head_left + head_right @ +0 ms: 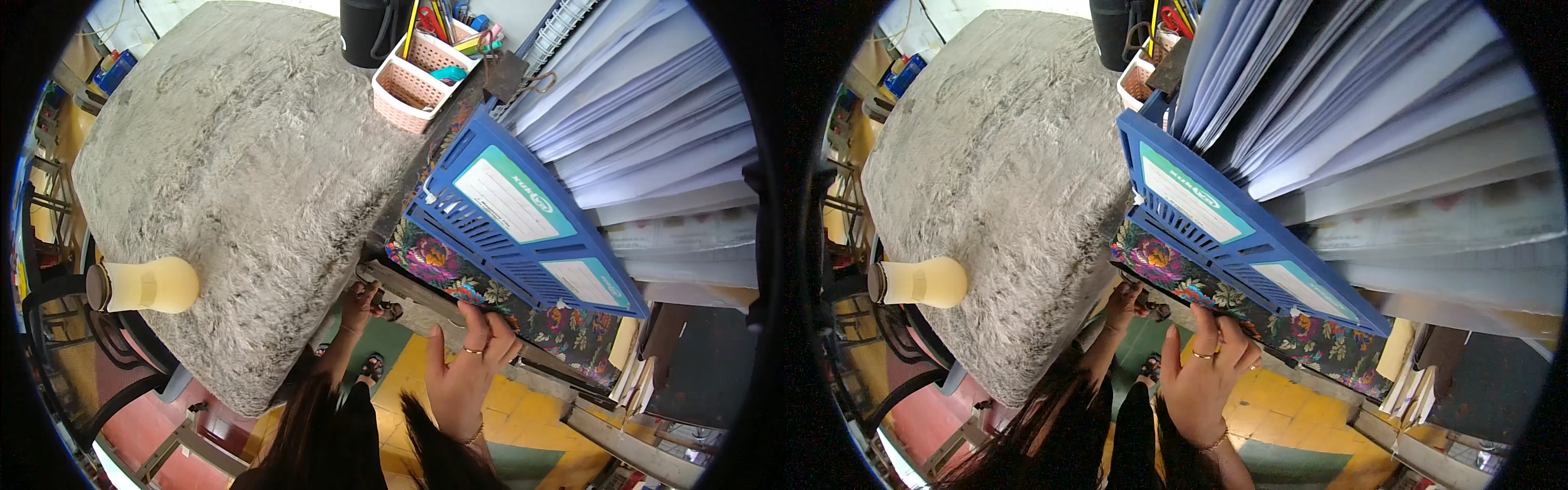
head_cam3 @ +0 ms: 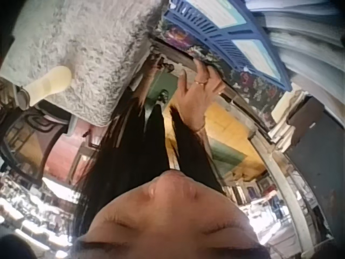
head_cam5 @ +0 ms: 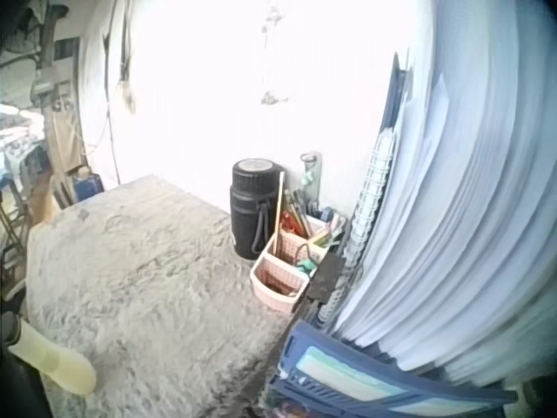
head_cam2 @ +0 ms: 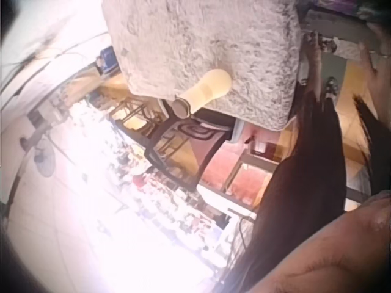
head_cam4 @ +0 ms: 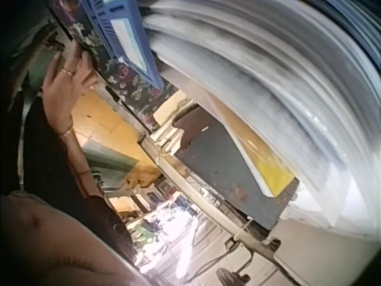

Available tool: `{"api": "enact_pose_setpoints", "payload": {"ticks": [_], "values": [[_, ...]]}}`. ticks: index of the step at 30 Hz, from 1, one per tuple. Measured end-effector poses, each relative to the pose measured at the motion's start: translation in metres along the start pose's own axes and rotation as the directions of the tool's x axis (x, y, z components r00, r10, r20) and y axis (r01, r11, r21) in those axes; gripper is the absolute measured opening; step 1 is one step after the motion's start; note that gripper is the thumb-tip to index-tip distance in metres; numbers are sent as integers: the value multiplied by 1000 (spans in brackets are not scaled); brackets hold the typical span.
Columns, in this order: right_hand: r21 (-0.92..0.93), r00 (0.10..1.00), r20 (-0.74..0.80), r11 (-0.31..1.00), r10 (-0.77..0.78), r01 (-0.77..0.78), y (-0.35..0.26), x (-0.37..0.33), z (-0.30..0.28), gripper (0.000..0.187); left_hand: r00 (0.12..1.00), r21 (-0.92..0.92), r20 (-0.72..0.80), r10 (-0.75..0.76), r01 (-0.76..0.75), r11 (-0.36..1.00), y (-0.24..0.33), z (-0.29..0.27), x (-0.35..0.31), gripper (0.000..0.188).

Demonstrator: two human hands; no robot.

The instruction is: The person retrieves a roll of red tape and a pair of scissors, cuts a piece of tape, and places it on a small bottle. Then the person opens a plastic bag containing sheets of printed labels, removes several sheets, and uses the scissors to cut individual labels from the sheets. The cut labels are placed on the table.

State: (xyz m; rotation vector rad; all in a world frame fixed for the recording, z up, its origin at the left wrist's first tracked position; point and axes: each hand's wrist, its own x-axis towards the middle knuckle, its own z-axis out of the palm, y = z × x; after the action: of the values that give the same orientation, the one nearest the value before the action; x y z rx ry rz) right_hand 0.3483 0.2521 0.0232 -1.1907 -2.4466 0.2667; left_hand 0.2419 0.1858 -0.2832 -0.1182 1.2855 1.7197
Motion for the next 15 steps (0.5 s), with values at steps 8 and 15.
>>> {"api": "enact_pose_setpoints", "payload": {"ticks": [8,15], "values": [[-19,1000,1,1000,-15,15,-2,4,-2,42,967,-630,169,191,-43,775,-56,-25,14,26],[-36,999,31,998,43,-42,-5,4,-5,43,977,-848,211,-28,197,492,-53,-49,41,17]]}}
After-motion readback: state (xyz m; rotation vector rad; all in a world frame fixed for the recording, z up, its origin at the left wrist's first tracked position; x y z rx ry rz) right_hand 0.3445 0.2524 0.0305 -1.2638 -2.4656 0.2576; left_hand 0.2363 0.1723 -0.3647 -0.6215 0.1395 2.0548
